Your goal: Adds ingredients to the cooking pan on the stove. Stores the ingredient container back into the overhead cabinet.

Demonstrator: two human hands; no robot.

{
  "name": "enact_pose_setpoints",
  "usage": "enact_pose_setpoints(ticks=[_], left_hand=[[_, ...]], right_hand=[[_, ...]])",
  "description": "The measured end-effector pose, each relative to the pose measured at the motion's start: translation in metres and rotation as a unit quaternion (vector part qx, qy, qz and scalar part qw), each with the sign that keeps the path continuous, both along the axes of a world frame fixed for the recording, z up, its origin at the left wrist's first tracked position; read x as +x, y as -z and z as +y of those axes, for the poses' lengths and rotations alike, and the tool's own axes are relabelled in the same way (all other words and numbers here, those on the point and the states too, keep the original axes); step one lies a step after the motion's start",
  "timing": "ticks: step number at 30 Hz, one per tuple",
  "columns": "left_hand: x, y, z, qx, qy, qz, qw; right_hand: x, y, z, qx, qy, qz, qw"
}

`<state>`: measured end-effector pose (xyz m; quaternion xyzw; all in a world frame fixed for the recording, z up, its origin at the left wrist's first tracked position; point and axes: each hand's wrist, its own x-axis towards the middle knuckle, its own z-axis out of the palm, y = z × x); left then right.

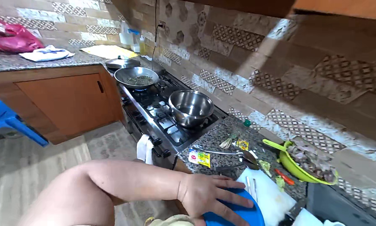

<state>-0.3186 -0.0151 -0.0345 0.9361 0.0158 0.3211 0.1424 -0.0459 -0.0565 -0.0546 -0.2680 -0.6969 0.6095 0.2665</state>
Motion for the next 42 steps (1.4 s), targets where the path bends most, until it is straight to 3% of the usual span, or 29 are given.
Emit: enact_pose_setpoints(ticks=[3,4,6,8,11,13,15,18,23,25,29,32,34,37,40,42], left_hand=[[-0.046,-0.001,-0.007,-0.01,-0.038,-0.03,0.999],[-0.056,0.002,-0.009,-0.03,-0.059,-0.044,0.997],[-0.073,0.004,-0.012,-0.101,-0.17,-0.023,0.98],[-0.077,-0.006,-0.016,-0.207,-0.277,0.074,0.935],[-0.074,-0.031,-0.009,-0.302,-0.343,0.128,0.88],[-0.071,-0.043,-0.009,-0.303,-0.359,0.119,0.875],[-0.078,-0.049,-0.008,-0.279,-0.335,0.13,0.89],[-0.095,-0.047,0.012,-0.246,-0.205,0.127,0.939],[-0.062,-0.013,0.03,-0.193,-0.065,0.03,0.979],[-0.049,-0.001,0.032,-0.215,-0.074,-0.005,0.974],[-0.022,0.014,0.023,-0.286,-0.174,-0.084,0.938],[0.002,0.016,0.013,-0.3,-0.273,-0.117,0.907],[0.011,0.012,0.011,-0.29,-0.332,-0.088,0.893],[0.012,-0.007,0.011,-0.284,-0.388,0.068,0.874],[-0.002,-0.033,0.019,-0.34,-0.293,0.226,0.865],[-0.014,-0.036,0.032,-0.308,-0.226,0.237,0.893]], right_hand=[[-0.076,-0.081,0.003,-0.046,0.03,-0.148,0.988],[-0.091,-0.084,0.003,-0.015,0.059,-0.142,0.988],[-0.103,-0.032,0.004,0.098,0.147,-0.089,0.98],[-0.122,0.0,0.0,0.073,0.231,-0.097,0.965],[-0.13,0.012,0.012,0.055,0.241,-0.074,0.966],[-0.127,0.023,0.021,0.092,0.229,-0.021,0.969],[-0.119,0.035,0.026,0.13,0.205,0.012,0.97],[-0.09,0.038,0.042,0.127,0.107,0.074,0.983],[-0.049,0.014,0.053,0.071,-0.008,0.041,0.997],[-0.044,0.019,0.047,0.074,0.025,0.047,0.996],[-0.05,0.026,0.02,0.08,0.247,-0.028,0.965],[-0.045,0.031,0.022,0.088,0.288,-0.039,0.953],[-0.041,0.034,0.027,0.101,0.295,-0.04,0.949],[-0.038,0.031,0.029,0.106,0.31,-0.087,0.941],[-0.02,0.038,0.037,0.087,0.277,-0.077,0.954],[-0.003,0.047,0.049,0.101,0.23,-0.017,0.968]])
